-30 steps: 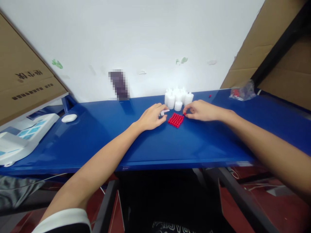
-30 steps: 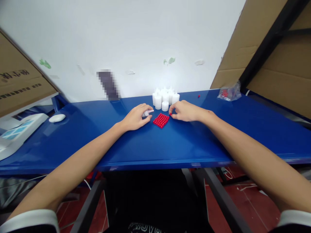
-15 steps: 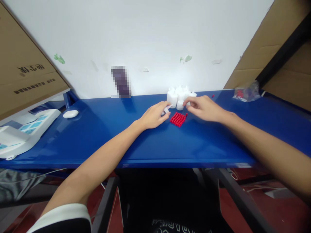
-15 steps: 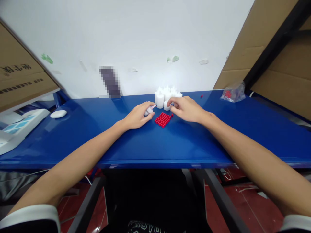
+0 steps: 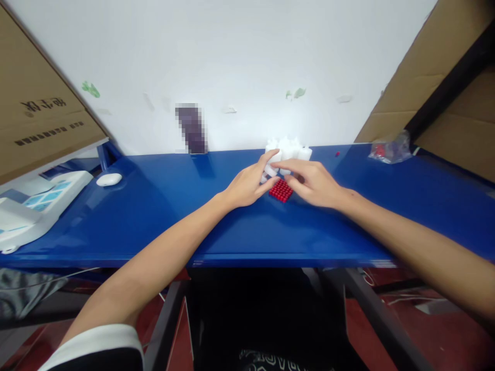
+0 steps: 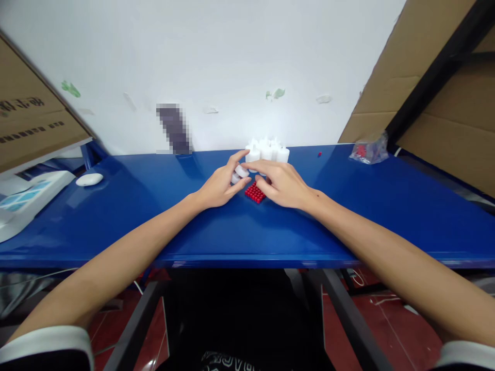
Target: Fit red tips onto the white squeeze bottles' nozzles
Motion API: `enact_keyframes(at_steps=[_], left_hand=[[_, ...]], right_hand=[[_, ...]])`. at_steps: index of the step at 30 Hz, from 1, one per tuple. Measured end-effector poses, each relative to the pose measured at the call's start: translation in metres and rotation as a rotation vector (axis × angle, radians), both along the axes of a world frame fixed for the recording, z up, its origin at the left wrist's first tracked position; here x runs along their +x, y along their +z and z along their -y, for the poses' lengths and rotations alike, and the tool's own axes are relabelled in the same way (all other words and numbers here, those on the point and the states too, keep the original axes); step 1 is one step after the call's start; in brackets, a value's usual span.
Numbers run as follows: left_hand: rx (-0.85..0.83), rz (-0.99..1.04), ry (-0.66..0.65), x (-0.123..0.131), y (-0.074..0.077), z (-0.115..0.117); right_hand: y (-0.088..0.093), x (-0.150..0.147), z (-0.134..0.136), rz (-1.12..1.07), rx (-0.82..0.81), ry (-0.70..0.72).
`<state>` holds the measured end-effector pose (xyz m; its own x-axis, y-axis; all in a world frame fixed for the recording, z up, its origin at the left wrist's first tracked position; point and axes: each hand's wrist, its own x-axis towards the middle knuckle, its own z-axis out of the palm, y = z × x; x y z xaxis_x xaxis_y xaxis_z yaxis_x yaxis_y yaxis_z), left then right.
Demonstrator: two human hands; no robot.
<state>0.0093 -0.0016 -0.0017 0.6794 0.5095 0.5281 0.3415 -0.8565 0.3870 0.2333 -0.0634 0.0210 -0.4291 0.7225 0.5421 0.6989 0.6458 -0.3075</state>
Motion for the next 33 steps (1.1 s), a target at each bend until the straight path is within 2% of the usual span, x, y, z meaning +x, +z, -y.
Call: enact_keyframes(at_steps=[4,7,15,21,24,26,28,30,33], left_hand=[[0.004,-0.013,0.044,-0.002,-0.004,-0.007],[0.012,-0.04,0.042,-0.004,-0.006,-0.012],[0.008,-0.034,0.032,-0.004,0.001,-0.008],[0.099,-0.041,0.033,-0.002,-0.001,-0.013],[0.129,-0.022,0.029,-0.002,-0.002,-0.013],[0.133,-0.022,0.017,-0.001,-0.001,-0.011],[0.135,-0.035,0.001,0.0,0.0,-0.008],[0.138,-0.048,-0.022,0.001,0.001,-0.005],[0.147,-0.03,-0.057,0.002,0.002,-0.001]], right_hand=[[0.002,0.012,-0.01,-0.013,0.09,-0.175],[0.0,0.022,-0.019,0.028,0.097,-0.241],[-0.005,0.025,-0.024,0.161,0.055,-0.292],[-0.007,0.023,-0.026,0.249,0.015,-0.312],[-0.005,0.022,-0.023,0.219,0.048,-0.331],[-0.002,0.019,-0.018,0.149,0.094,-0.295],[0.001,0.013,-0.013,0.094,0.11,-0.199],[0.003,0.005,-0.007,0.098,0.064,-0.094],[0.007,-0.005,0.002,0.105,-0.002,-0.06]])
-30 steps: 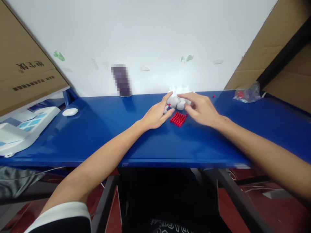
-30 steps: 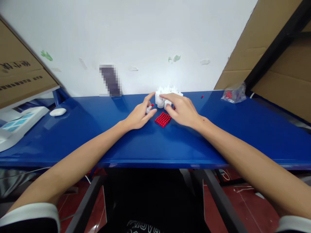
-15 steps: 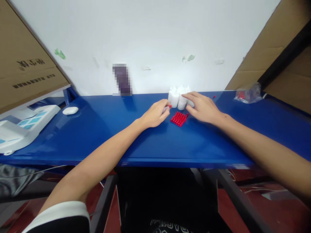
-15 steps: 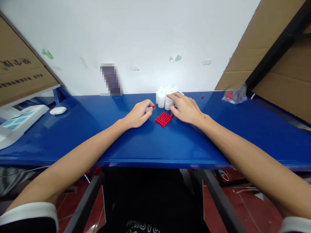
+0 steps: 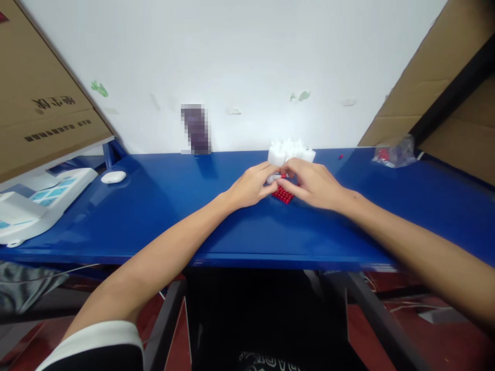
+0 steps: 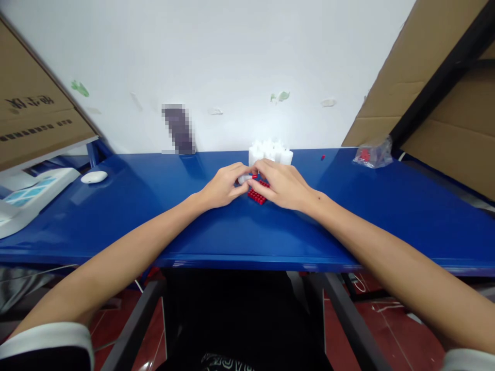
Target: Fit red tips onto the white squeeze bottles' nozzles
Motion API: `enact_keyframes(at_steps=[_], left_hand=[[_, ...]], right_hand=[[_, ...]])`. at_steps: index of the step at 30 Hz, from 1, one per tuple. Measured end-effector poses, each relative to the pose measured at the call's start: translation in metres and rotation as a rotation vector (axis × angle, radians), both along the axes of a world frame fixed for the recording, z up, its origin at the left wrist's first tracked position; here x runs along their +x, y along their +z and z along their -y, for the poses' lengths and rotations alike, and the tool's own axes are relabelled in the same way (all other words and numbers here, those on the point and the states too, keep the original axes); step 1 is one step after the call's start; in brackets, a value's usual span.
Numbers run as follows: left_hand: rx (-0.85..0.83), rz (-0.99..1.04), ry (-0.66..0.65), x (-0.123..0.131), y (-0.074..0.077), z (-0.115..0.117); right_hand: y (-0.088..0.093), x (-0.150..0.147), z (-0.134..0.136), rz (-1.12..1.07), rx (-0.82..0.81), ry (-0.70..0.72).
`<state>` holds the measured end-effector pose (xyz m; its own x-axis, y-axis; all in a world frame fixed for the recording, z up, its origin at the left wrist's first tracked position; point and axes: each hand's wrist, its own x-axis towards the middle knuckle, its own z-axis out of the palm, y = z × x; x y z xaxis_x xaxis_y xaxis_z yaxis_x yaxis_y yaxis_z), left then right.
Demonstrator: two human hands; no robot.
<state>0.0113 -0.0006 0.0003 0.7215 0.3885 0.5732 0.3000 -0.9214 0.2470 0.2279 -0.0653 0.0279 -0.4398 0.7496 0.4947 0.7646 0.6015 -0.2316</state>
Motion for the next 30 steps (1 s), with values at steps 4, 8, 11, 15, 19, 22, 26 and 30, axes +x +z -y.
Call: enact_keyframes(at_steps=[4,8,11,15,19,22,26,30], left_hand=[[0.048,0.046,-0.044,-0.001,0.002,0.004],[0.091,0.082,-0.074,0.0,0.005,0.009],[0.095,0.112,-0.073,0.003,0.004,0.012],[0.12,0.103,-0.109,0.009,0.002,0.014],[0.182,0.105,-0.143,0.01,0.001,0.01],[0.228,0.097,-0.126,0.004,0.002,0.004],[0.13,0.079,-0.01,-0.005,0.001,-0.004],[0.023,-0.018,0.049,-0.009,-0.001,-0.009]], right_hand=[[0.005,-0.006,0.009,-0.067,-0.106,0.059],[0.007,-0.007,0.012,-0.113,-0.086,0.076],[0.005,-0.005,0.01,-0.082,-0.042,0.069],[0.001,-0.003,0.006,-0.059,0.04,0.099],[-0.003,-0.002,0.003,-0.113,0.059,0.119],[-0.004,0.002,-0.002,-0.256,0.037,0.06],[-0.004,0.018,-0.015,-0.301,-0.036,-0.021],[-0.006,0.038,-0.027,-0.013,-0.168,-0.133]])
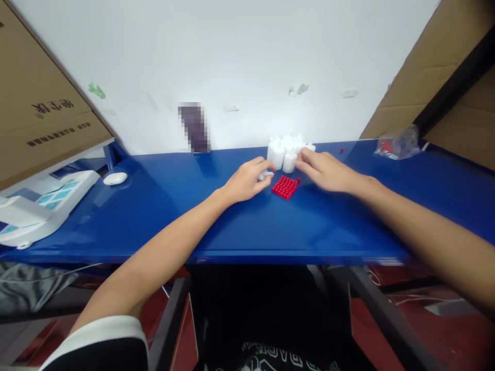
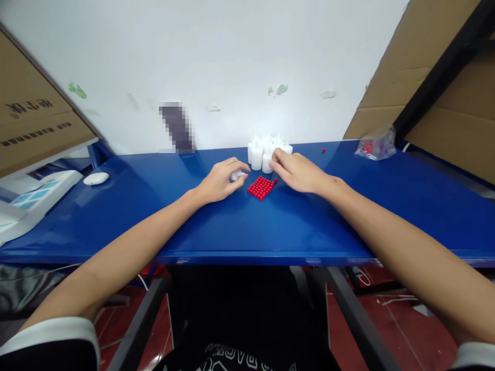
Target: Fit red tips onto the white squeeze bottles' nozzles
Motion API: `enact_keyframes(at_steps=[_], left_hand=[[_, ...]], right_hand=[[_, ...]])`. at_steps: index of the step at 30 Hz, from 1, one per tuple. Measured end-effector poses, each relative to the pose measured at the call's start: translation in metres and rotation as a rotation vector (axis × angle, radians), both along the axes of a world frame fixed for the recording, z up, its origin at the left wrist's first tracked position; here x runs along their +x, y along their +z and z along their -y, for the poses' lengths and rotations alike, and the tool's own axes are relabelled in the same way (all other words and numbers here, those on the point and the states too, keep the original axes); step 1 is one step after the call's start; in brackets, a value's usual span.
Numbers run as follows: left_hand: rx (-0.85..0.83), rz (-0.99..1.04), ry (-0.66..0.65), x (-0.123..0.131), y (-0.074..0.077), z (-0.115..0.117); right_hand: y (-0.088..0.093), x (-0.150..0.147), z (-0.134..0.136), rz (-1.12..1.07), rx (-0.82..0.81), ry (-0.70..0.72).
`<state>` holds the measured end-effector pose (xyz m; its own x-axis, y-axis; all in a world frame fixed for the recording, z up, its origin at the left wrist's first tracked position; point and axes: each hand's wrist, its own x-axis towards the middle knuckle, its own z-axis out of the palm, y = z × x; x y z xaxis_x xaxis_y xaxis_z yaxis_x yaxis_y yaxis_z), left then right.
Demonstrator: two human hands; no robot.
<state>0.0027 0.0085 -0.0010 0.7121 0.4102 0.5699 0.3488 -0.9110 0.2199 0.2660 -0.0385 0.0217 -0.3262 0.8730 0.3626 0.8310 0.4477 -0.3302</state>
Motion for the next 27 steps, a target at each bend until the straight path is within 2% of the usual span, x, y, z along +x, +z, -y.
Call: enact_keyframes(at_steps=[5,12,18,27], left_hand=[[-0.066,-0.119,0.03,0.001,0.001,0.0],[-0.114,-0.196,0.132,-0.001,0.0,-0.002],[-0.226,-0.243,0.238,-0.003,0.0,-0.005],[-0.203,-0.279,0.29,-0.002,0.003,-0.001]], right_hand=[[-0.004,0.013,-0.008,0.151,-0.152,0.033],[-0.003,0.015,-0.013,0.367,-0.138,-0.033],[-0.003,0.014,-0.012,0.321,-0.134,0.076],[0.002,0.011,-0.007,0.238,-0.183,0.1]])
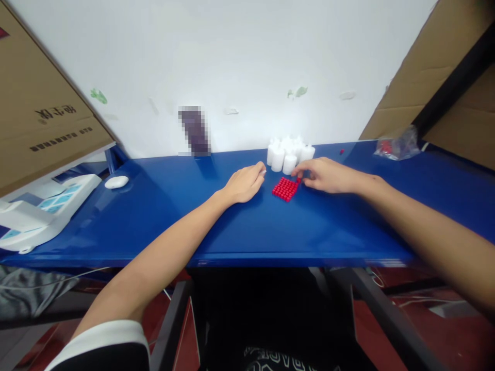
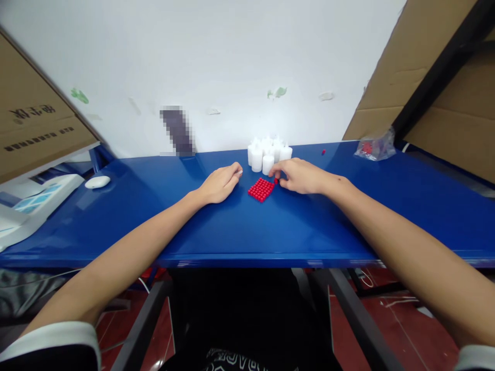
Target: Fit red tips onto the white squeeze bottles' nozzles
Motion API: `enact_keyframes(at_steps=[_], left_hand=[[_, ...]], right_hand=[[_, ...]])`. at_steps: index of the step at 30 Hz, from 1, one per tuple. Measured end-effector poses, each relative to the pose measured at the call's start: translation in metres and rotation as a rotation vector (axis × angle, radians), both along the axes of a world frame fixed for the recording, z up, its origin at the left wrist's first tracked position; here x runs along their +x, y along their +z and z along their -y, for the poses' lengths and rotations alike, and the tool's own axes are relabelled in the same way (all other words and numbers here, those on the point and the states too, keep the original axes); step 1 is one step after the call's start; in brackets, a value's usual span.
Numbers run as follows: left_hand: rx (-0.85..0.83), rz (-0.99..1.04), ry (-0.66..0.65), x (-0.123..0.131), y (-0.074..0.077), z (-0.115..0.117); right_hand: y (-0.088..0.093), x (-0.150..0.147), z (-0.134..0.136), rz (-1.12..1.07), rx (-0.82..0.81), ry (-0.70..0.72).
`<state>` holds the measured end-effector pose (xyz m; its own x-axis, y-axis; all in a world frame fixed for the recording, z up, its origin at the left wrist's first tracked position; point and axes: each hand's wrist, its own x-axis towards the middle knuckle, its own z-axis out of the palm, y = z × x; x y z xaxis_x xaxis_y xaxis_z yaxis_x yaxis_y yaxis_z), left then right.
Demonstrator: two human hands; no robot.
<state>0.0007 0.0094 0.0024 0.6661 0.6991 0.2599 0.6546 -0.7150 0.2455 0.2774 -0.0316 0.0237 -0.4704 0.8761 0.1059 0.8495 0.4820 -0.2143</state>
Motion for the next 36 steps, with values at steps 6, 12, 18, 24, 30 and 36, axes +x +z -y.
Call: enact_keyframes(at_steps=[6,12,18,24,30,36], left_hand=[[0.042,0.064,-0.043,-0.001,-0.004,-0.003],[0.066,0.101,-0.08,-0.002,-0.009,-0.007],[0.067,0.114,-0.084,-0.001,-0.01,-0.008],[0.084,0.188,-0.143,0.004,-0.008,0.0],[0.07,0.311,-0.205,0.012,0.0,0.019],[0.066,0.381,-0.177,0.008,0.0,0.018]], right_hand=[[-0.003,-0.003,-0.001,-0.042,0.023,0.032],[-0.007,-0.008,-0.001,-0.07,0.07,0.027],[-0.005,-0.01,0.002,-0.1,0.094,0.009],[-0.001,-0.021,0.016,-0.267,0.254,0.063],[0.0,-0.044,0.035,-0.324,0.222,0.138],[-0.001,-0.051,0.036,-0.351,0.295,0.048]])
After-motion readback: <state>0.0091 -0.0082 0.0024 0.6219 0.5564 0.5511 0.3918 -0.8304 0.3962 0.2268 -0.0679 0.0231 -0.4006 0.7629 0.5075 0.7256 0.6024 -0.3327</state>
